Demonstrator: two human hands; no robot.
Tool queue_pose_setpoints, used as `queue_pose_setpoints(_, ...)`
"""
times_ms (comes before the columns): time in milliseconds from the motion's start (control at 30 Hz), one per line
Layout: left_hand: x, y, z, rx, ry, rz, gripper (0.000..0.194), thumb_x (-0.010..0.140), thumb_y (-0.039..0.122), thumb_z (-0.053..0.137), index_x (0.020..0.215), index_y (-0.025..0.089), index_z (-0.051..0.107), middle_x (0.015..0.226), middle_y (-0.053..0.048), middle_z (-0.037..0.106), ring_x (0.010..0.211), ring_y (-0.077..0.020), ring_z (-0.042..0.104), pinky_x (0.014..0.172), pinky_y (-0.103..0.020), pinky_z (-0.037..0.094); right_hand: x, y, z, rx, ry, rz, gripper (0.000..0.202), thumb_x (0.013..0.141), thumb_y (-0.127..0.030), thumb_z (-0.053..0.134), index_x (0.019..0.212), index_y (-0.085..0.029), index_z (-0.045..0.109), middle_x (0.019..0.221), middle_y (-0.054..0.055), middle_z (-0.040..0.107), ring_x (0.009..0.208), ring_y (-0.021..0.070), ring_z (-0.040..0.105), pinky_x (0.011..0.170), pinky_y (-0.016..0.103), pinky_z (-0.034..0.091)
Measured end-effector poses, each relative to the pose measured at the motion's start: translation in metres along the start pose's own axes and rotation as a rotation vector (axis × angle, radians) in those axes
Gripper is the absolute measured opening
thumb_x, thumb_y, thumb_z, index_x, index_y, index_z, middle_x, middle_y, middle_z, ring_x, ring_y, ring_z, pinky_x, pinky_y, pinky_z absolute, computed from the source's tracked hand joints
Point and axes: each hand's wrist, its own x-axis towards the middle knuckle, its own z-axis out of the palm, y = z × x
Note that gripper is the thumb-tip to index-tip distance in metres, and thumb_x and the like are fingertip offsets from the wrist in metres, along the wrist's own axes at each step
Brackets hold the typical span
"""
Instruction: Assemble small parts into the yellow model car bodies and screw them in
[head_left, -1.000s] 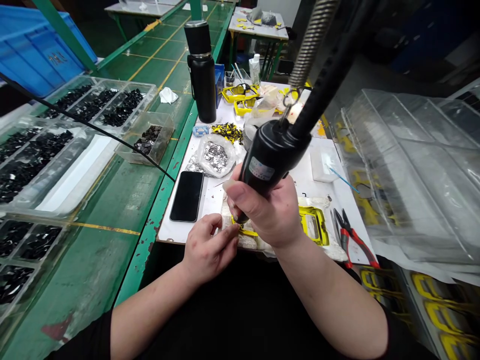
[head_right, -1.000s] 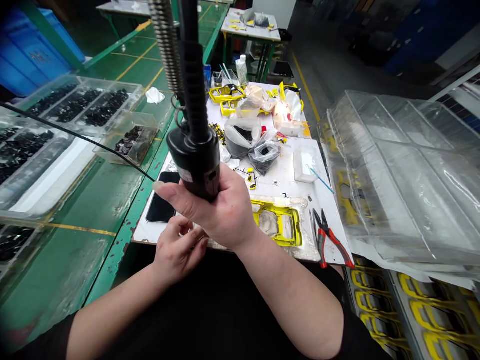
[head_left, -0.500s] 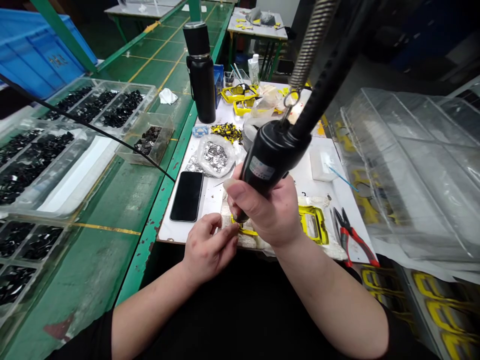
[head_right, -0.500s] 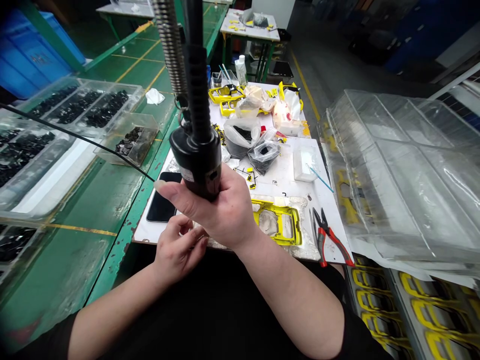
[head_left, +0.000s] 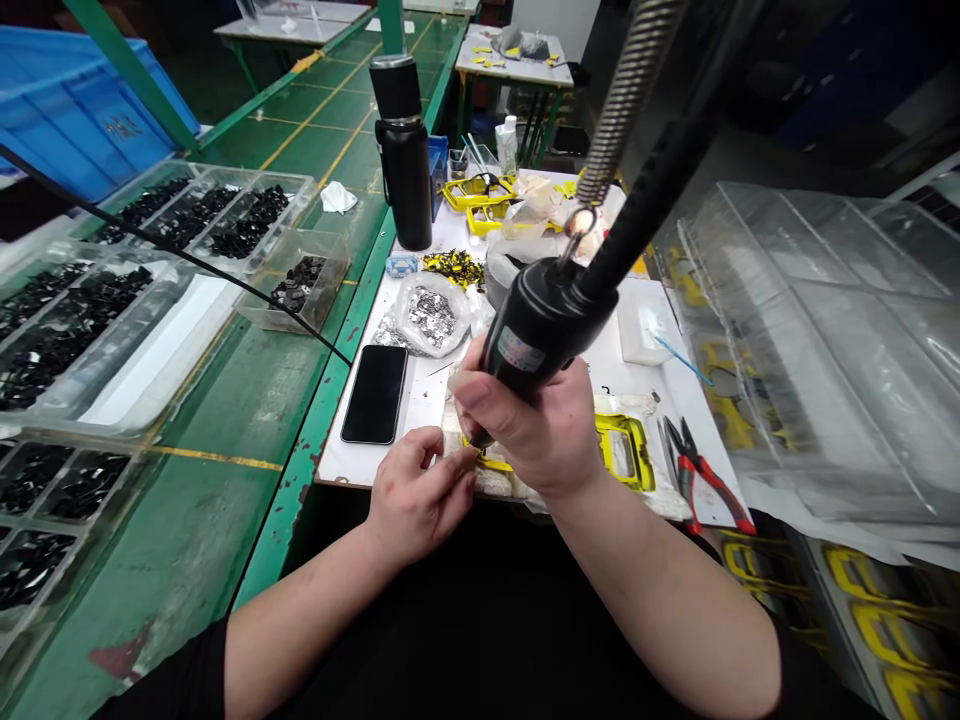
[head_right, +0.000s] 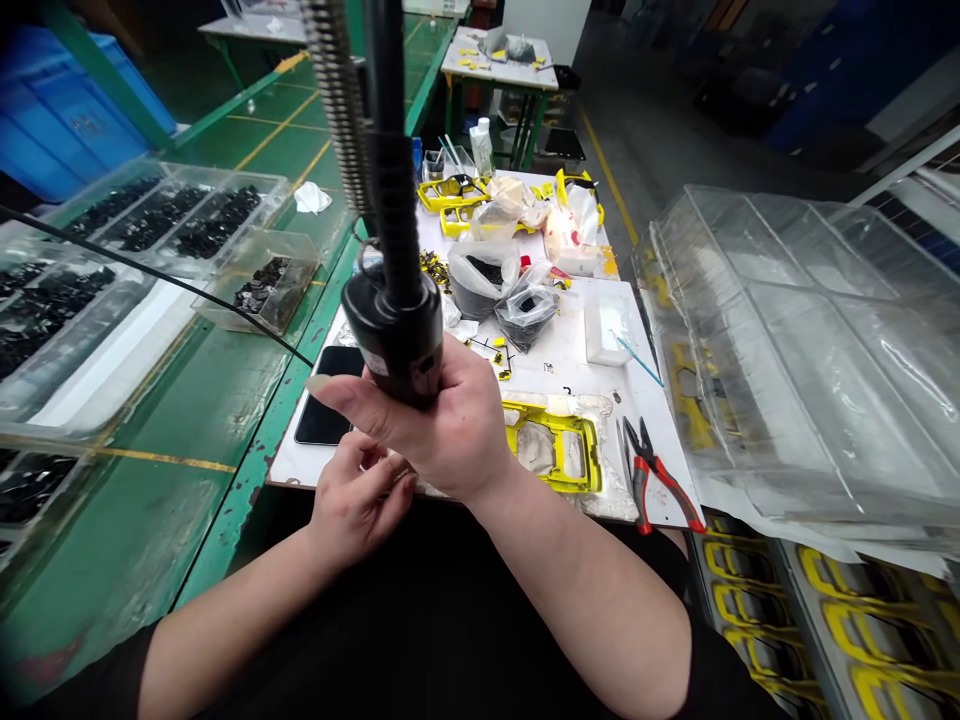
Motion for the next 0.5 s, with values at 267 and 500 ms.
queue_pose_setpoints(267, -0.001, -0.001, 0.000, 0.013, -0.016, -0.005, 0.028, 0.105, 0.018, 0.069, 0.132, 0.017, 0.076, 0.115, -0.011, 0.058, 0.096, -0.0208, 0.062, 0.077, -0.033, 0.060, 0.002, 0.008, -0.006, 0.009, 0.048, -0.055, 0.051, 0.085, -0.064, 0.099, 0.080, -0.022, 0.070, 0.073, -0.002, 0.063, 0.061, 0.0139, 0.056, 0.055, 0.028, 0.046)
queue_pose_setpoints(500, -0.001, -0.001, -0.001, 0.029, -0.024, -0.011, 0.028, 0.105, 0.019, 0.069, 0.132, 0.018, 0.077, 0.115, -0.011, 0.058, 0.096, -0.0209, 0.064, 0.080, -0.034, 0.062, 0.006, 0.006, -0.012, 0.037, -0.007, 0.010, 0.055, 0.083, -0.064, 0.099, 0.109, -0.022, 0.073, 0.071, -0.006, 0.067, 0.058, 0.0134, 0.060, 0.055, 0.027, 0.053)
